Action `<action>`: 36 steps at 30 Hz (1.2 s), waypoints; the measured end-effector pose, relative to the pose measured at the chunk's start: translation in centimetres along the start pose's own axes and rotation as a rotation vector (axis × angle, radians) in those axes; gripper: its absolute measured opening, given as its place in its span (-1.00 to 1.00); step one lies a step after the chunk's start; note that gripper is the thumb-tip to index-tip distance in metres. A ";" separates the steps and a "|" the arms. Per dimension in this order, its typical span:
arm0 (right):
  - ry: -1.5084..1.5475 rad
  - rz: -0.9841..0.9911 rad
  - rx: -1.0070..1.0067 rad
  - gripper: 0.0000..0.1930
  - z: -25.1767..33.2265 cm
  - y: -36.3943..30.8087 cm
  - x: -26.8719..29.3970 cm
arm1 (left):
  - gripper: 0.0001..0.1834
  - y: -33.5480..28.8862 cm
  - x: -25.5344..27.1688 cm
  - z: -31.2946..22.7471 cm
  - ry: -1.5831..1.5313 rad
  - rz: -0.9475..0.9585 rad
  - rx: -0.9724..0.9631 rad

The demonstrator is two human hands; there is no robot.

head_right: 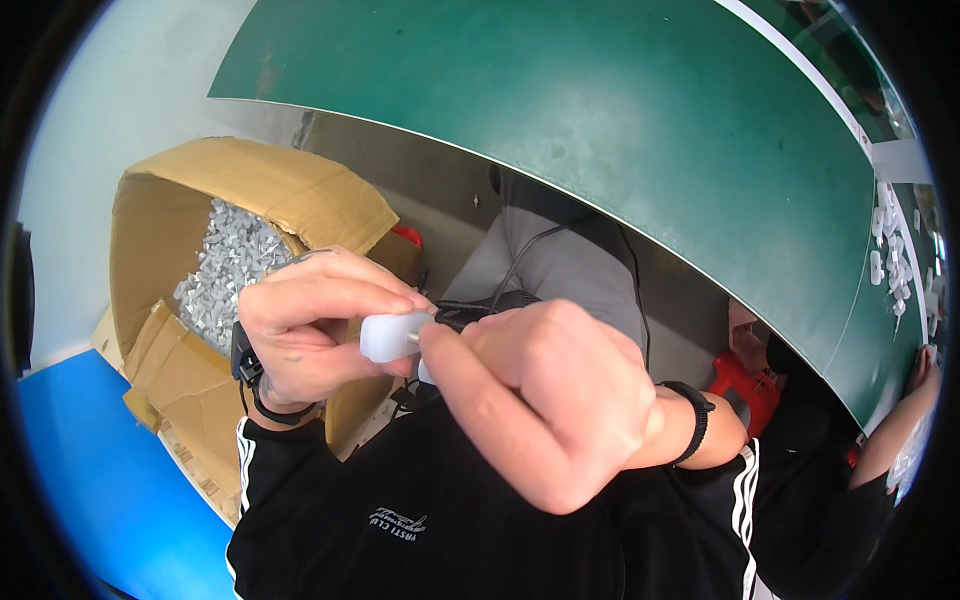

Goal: Assembling small white plastic components and electronic parts at a manufacturing workbench.

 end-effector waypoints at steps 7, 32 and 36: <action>0.123 -0.062 -0.142 -0.62 -0.8 -1.6 0.3 | -0.64 0.5 -0.9 -0.6 0.053 0.052 -0.056; 0.881 -0.092 -0.728 -0.88 -4.4 -7.3 -2.2 | -0.72 -0.5 -2.8 -2.1 0.136 -0.027 -0.286; 0.804 -0.112 -0.684 -0.88 -4.2 -6.5 -1.8 | -0.72 -0.4 -1.8 -2.3 0.119 -0.079 -0.221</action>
Point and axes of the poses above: each hand's wrist, its own y-axis towards the middle knuckle, its own x-axis out of the back of the hand, z = x × y, the point moved 9 cm from there along y, towards the middle knuckle, and after that the axes turned 6 degrees about x, right-handed, at the moved point
